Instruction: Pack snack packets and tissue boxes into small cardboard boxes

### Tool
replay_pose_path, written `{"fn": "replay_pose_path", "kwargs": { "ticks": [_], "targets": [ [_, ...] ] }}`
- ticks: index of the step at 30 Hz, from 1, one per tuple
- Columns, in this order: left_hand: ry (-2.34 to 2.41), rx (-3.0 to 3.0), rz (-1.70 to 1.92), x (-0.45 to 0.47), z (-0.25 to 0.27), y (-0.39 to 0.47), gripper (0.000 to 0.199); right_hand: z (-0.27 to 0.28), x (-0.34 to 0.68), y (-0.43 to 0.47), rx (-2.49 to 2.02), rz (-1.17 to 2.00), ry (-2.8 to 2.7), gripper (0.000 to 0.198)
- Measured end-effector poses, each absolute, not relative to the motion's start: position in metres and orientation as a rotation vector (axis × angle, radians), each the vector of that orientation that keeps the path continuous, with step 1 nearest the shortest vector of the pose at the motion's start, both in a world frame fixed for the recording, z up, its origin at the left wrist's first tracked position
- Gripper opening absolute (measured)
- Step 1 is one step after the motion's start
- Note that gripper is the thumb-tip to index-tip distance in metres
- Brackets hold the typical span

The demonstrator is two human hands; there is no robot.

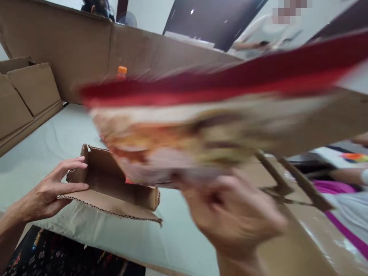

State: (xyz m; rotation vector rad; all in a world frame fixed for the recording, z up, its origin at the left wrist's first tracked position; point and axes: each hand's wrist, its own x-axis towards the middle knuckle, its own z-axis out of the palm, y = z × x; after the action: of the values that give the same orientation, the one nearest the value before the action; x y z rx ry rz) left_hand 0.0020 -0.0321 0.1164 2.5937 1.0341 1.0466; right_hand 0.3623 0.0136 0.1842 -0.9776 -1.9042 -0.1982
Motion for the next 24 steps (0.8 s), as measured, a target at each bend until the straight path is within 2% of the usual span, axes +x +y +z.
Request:
{"fn": "replay_pose_path", "kwargs": {
  "ticks": [3,9,17,24],
  "targets": [
    [1.068,2.578,1.077,-0.001,0.115,-0.032,0.050,0.182,0.333,0.022,-0.657,-0.203,-2.317,0.020],
    [1.132,2.598,1.075,-0.002,0.114,-0.032,0.041,0.165,0.305,0.048,-0.786,0.121,-2.963,0.032],
    [1.139,2.604,1.076,-0.001,0.114,-0.030,0.039,0.172,0.280,0.047,-0.892,0.446,-3.286,0.030],
    [1.109,2.666,1.015,-0.004,0.120,-0.029,0.046,0.177,0.287,0.049,-0.803,0.677,-3.207,0.037]
  ]
}}
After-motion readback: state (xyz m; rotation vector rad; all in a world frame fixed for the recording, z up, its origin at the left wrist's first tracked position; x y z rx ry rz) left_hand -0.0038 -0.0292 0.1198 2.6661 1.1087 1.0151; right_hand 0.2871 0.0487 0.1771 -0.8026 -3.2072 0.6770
